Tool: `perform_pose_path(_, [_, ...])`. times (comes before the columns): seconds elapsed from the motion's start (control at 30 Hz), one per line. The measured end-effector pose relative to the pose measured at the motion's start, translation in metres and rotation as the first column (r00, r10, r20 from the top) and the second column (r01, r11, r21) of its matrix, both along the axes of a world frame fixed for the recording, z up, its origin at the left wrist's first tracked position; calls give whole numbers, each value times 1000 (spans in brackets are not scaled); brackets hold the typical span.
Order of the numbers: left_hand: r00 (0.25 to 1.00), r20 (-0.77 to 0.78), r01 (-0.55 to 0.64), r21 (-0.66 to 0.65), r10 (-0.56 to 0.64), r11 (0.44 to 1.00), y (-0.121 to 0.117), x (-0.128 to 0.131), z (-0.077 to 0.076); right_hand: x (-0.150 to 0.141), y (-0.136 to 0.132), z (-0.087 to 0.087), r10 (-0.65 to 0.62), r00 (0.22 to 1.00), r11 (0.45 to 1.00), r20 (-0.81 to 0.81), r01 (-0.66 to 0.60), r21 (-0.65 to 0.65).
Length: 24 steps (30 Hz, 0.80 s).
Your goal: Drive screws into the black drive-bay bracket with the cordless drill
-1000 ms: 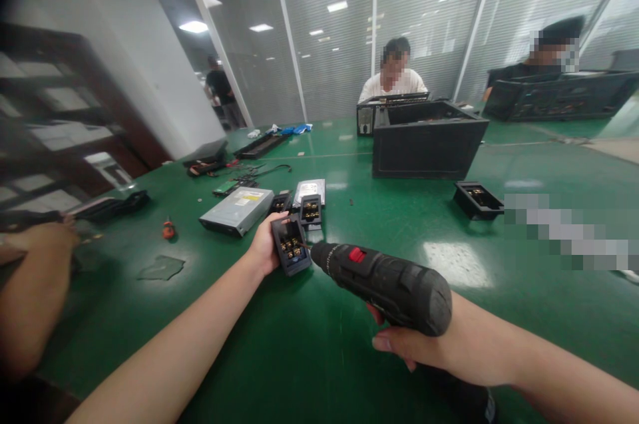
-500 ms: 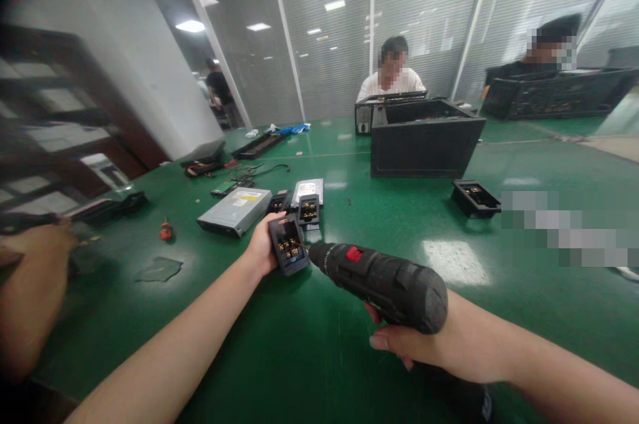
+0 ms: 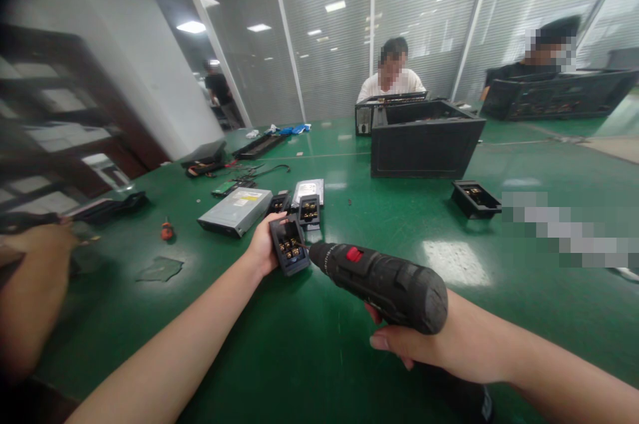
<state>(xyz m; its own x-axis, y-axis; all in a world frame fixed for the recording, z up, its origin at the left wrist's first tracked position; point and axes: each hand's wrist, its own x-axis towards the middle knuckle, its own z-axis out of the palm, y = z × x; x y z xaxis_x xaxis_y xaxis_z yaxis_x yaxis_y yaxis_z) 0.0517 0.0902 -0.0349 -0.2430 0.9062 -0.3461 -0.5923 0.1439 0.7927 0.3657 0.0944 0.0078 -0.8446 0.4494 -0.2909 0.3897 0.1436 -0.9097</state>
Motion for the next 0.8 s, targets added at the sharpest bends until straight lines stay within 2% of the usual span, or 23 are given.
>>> perform_pose_path(0.5, [1000,3,-13,-3,13,1000,1,-1,-1,3,-3,0,-16,999,1000,39,15,10])
perform_pose_path(0.8, [1000,-21,-16,7,16,1000,1,0,-1,2,0,-1,13,1000,1000,-11,-13,-6])
